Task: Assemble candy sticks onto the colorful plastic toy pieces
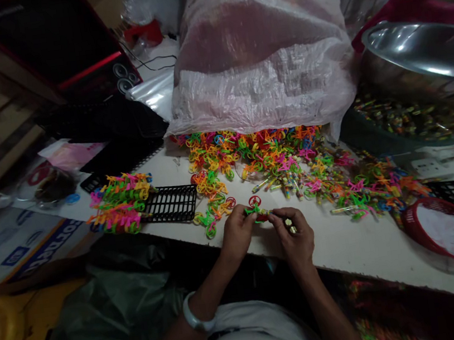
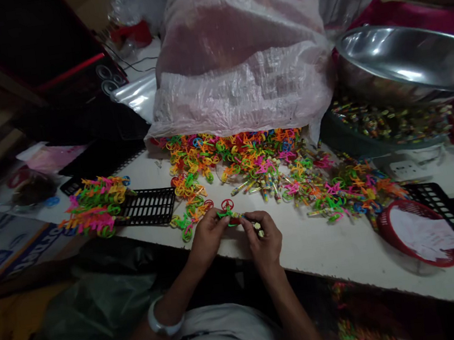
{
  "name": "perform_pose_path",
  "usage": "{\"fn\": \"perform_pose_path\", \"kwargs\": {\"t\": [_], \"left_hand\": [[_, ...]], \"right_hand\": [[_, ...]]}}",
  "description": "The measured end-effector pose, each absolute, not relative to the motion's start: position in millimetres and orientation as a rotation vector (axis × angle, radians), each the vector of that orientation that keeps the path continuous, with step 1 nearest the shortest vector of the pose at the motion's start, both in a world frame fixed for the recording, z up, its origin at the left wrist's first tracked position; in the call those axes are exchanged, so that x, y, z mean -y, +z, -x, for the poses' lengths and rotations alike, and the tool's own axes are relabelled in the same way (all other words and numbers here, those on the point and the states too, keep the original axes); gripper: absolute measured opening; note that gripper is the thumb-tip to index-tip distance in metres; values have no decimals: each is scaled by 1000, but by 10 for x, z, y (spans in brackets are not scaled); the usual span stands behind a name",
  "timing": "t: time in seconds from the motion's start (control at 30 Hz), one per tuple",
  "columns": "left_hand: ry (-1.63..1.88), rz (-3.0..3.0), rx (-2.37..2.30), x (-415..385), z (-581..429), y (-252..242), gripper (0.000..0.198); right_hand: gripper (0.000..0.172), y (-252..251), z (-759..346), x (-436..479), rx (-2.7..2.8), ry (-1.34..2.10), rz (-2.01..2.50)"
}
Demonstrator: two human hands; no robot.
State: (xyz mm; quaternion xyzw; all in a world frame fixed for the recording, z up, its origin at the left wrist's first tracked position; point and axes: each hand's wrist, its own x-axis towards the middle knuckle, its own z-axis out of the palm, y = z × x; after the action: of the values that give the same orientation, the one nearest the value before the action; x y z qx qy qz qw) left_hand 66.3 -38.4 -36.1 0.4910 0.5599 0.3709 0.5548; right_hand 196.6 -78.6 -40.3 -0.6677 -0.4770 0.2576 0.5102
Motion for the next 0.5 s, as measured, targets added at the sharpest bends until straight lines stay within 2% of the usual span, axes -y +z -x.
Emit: {"fn": "perform_pose_path", "kwargs": {"t": [0.1, 0.37, 0.43, 0.5], "left_hand": [[896, -1277, -1377, 411, -653, -367, 8], [747, -1268, -1298, 452, -735, -421, 4], [789, -1353, -1255, 416, -718, -384, 8], [899, -1501, -1292, 345, -625, -330, 21]], "right_hand": [[17, -402, -2000, 748, 1145, 666, 1581], [26, -431, -2213, 728, 1030, 1077, 1563], [25, -409, -2371, 745, 1064, 973, 1638], [25, -362, -2602, 748, 1093, 640, 1741]]}}
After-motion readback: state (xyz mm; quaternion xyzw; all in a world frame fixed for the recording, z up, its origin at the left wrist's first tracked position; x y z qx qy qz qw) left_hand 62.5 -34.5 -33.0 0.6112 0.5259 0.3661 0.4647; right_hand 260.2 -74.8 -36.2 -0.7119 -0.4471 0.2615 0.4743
